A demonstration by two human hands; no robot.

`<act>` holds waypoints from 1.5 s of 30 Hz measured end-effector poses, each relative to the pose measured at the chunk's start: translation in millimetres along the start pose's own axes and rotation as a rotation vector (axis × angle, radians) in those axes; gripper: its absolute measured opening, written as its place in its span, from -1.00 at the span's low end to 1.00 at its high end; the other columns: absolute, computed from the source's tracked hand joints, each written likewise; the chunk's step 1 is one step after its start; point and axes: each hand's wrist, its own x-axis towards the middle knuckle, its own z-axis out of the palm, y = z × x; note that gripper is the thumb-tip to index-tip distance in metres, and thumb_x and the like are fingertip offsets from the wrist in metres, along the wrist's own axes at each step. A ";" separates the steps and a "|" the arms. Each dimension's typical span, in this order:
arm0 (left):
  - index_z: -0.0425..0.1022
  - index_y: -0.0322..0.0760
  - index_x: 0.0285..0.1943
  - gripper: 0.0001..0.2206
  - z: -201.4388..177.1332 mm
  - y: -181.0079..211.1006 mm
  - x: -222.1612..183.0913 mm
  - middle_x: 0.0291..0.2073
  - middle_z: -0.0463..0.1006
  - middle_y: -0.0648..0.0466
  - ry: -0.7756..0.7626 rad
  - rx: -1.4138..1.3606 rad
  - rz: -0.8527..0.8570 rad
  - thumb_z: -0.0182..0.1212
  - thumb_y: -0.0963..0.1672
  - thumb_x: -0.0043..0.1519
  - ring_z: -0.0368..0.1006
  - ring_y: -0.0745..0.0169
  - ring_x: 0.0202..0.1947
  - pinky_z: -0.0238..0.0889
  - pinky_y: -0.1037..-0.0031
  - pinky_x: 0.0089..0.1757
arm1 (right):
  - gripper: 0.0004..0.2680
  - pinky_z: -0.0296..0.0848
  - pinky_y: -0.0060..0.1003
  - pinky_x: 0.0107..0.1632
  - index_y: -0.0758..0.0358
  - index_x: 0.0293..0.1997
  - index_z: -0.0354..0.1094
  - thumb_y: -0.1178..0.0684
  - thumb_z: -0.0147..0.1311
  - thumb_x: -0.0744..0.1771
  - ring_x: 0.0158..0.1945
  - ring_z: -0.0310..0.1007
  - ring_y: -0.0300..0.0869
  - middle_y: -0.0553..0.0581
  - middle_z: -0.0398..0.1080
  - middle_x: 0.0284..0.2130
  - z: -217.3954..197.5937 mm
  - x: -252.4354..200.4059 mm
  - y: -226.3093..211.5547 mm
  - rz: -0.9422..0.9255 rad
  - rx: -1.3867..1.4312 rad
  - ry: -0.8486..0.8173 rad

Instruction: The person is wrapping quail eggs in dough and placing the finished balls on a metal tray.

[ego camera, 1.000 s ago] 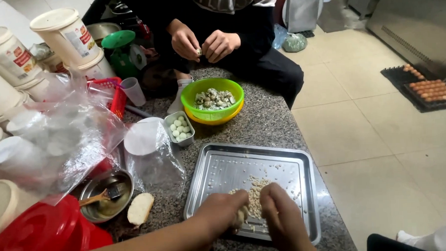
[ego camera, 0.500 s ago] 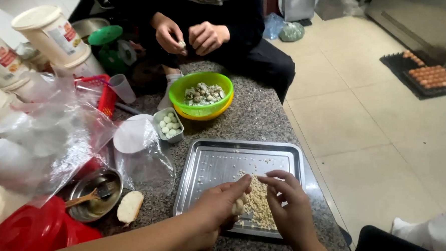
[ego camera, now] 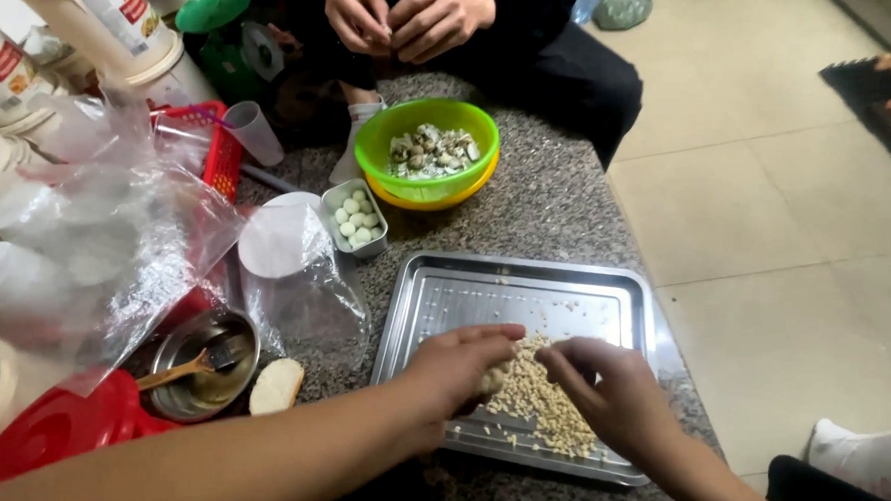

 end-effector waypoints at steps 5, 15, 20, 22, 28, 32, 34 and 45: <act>0.66 -0.10 0.12 -0.67 0.7 14.9 10.9 -0.18 0.65 0.11 -0.050 0.168 -0.089 0.30 0.04 0.26 0.40 0.34 -0.28 0.29 0.61 -0.22 | -0.85 0.58 -0.43 -0.34 0.11 -0.12 0.68 0.02 0.19 0.33 -0.45 0.57 -0.34 -0.05 0.73 -0.38 21.2 -7.2 19.3 -0.023 0.159 -0.081; 0.66 -0.40 0.25 -0.59 4.3 -14.1 65.1 -0.21 0.67 -0.09 -0.120 -0.053 -0.128 0.24 -0.17 0.21 0.48 0.20 -0.44 0.30 0.52 -0.40 | -0.89 0.57 -0.53 -0.37 0.25 -0.06 0.54 0.18 0.14 0.36 -0.42 0.52 -0.31 0.08 0.61 -0.37 13.6 13.0 43.4 -0.269 0.245 0.025; 0.67 -0.33 0.23 -0.64 5.7 5.9 53.1 -0.16 0.71 -0.07 -0.078 -0.033 -0.132 0.22 -0.17 0.26 0.49 0.21 -0.38 0.25 0.50 -0.36 | -0.88 0.51 -0.44 -0.23 0.27 0.00 0.51 0.20 0.13 0.38 -0.27 0.52 -0.25 0.10 0.58 -0.23 8.5 20.1 12.3 -0.257 0.283 0.021; 0.66 -0.30 0.26 -0.63 7.0 12.8 47.0 -0.09 0.72 -0.08 -0.060 -0.035 -0.171 0.20 -0.18 0.27 0.50 0.17 -0.31 0.31 0.46 -0.25 | -0.87 0.48 -0.44 -0.22 0.29 0.03 0.50 0.21 0.12 0.38 -0.25 0.51 -0.24 0.12 0.57 -0.20 8.7 22.1 6.6 -0.276 0.318 0.001; 0.63 -0.27 0.32 -0.58 5.3 15.9 39.8 -0.02 0.72 -0.06 -0.099 0.053 -0.198 0.21 -0.15 0.25 0.56 0.19 -0.10 0.36 0.47 -0.02 | -0.82 0.59 -0.50 -0.23 0.27 0.10 0.50 0.20 0.17 0.37 -0.26 0.56 -0.25 0.15 0.58 -0.17 8.2 23.1 6.6 -0.321 0.260 -0.059; 0.68 -0.29 0.28 -0.59 -1.5 -0.7 51.7 -0.27 0.70 -0.02 -0.175 0.095 -0.096 0.22 -0.15 0.22 0.52 0.29 -0.36 0.28 0.57 -0.21 | -0.95 0.42 -0.48 -0.39 0.28 -0.14 0.53 0.23 0.19 0.35 -0.42 0.39 -0.29 0.09 0.56 -0.31 3.0 26.3 11.8 -0.269 0.160 -0.032; 0.67 -0.30 0.31 -0.56 -1.7 0.3 51.6 -0.33 0.69 -0.01 -0.194 0.095 -0.073 0.23 -0.15 0.22 0.49 0.33 -0.41 0.27 0.59 -0.21 | -0.97 0.40 -0.51 -0.42 0.31 -0.21 0.49 0.26 0.16 0.35 -0.45 0.33 -0.31 0.10 0.53 -0.36 -2.1 29.2 15.2 -0.247 0.139 -0.033; 0.64 -0.24 0.34 -0.56 0.7 20.4 34.7 -0.18 0.71 0.04 -0.168 0.177 -0.148 0.12 -0.15 0.26 0.39 0.33 -0.37 0.16 0.54 -0.34 | -0.91 0.27 -0.48 -0.42 0.20 -0.14 0.38 0.28 -0.02 0.40 -0.48 0.22 -0.36 -0.05 0.34 -0.49 -12.8 29.3 25.1 -0.025 0.135 0.124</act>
